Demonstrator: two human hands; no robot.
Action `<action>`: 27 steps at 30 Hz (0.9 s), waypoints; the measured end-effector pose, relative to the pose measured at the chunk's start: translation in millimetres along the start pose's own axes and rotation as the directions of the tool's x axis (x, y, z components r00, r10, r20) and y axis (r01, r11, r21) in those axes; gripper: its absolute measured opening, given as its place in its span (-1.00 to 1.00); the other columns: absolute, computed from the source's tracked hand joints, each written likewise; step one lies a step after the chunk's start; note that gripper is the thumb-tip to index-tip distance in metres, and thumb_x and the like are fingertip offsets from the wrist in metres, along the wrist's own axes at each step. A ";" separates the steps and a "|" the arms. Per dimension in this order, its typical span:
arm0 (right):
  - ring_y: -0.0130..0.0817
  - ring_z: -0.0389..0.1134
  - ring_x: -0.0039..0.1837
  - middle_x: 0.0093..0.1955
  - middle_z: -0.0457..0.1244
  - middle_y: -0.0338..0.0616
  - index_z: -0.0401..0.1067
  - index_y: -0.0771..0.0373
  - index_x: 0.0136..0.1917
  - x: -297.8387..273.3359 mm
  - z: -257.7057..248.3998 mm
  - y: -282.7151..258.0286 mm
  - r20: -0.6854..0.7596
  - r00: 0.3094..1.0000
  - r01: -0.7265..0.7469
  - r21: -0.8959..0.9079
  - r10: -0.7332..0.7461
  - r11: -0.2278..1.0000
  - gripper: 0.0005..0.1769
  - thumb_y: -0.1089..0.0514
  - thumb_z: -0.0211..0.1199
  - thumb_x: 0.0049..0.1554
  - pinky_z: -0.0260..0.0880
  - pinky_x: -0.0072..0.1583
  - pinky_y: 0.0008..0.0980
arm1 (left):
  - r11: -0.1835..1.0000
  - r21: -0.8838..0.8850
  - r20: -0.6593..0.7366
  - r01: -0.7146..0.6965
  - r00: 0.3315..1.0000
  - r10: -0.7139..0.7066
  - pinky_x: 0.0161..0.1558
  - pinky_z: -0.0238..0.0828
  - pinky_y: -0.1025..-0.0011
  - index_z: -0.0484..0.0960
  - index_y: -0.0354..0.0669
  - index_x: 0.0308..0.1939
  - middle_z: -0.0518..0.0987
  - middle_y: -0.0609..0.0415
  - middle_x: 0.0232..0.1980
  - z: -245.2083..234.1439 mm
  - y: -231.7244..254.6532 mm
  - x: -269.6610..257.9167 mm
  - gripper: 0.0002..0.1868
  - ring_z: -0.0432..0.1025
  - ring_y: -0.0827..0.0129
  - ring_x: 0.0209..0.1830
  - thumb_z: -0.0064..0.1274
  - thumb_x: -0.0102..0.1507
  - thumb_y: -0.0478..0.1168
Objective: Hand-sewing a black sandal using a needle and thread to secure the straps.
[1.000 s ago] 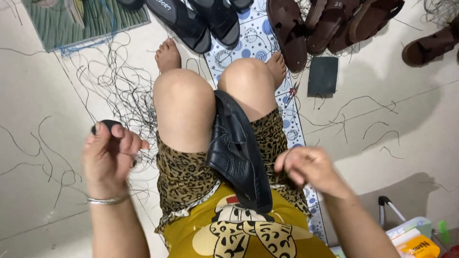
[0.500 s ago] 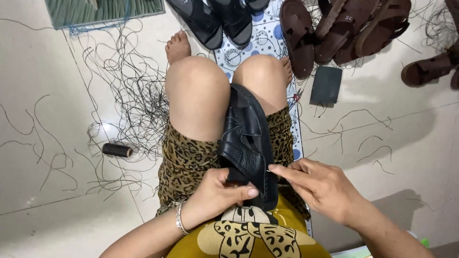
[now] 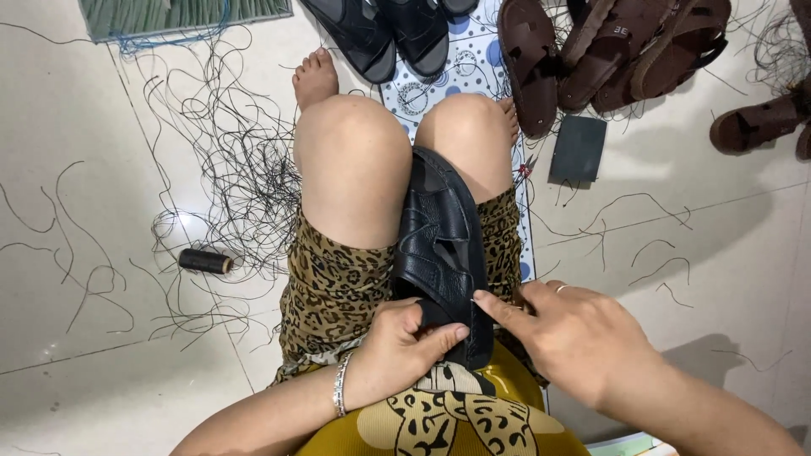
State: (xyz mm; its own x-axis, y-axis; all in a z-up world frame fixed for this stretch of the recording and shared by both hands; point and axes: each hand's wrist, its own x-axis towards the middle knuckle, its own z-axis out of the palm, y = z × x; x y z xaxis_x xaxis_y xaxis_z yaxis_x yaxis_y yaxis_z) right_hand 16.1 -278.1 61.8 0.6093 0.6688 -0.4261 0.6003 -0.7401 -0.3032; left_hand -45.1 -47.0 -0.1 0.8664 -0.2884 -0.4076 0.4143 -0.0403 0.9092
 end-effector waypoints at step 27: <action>-0.21 0.35 -0.43 -0.07 0.22 -0.17 0.39 0.12 -0.03 37.1 -6.1 -8.0 -0.206 0.974 0.107 0.039 -0.097 0.993 -0.83 0.09 0.27 0.11 0.41 -0.40 -0.23 | 0.967 0.254 0.256 -0.020 0.966 -0.047 -0.67 0.35 0.63 0.65 -0.11 -0.44 0.64 0.22 -0.56 -71.8 -17.9 -17.3 -0.84 0.45 0.58 -0.70 0.20 0.25 -0.24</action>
State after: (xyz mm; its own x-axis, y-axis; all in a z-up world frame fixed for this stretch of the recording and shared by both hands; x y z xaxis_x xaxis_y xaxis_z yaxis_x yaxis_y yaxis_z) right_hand 37.0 -247.0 53.6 0.6415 0.7377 -0.2102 0.6417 -0.6662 -0.3800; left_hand -47.5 27.4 -15.4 0.7460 -0.5211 -0.4148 0.3123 -0.2764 0.9089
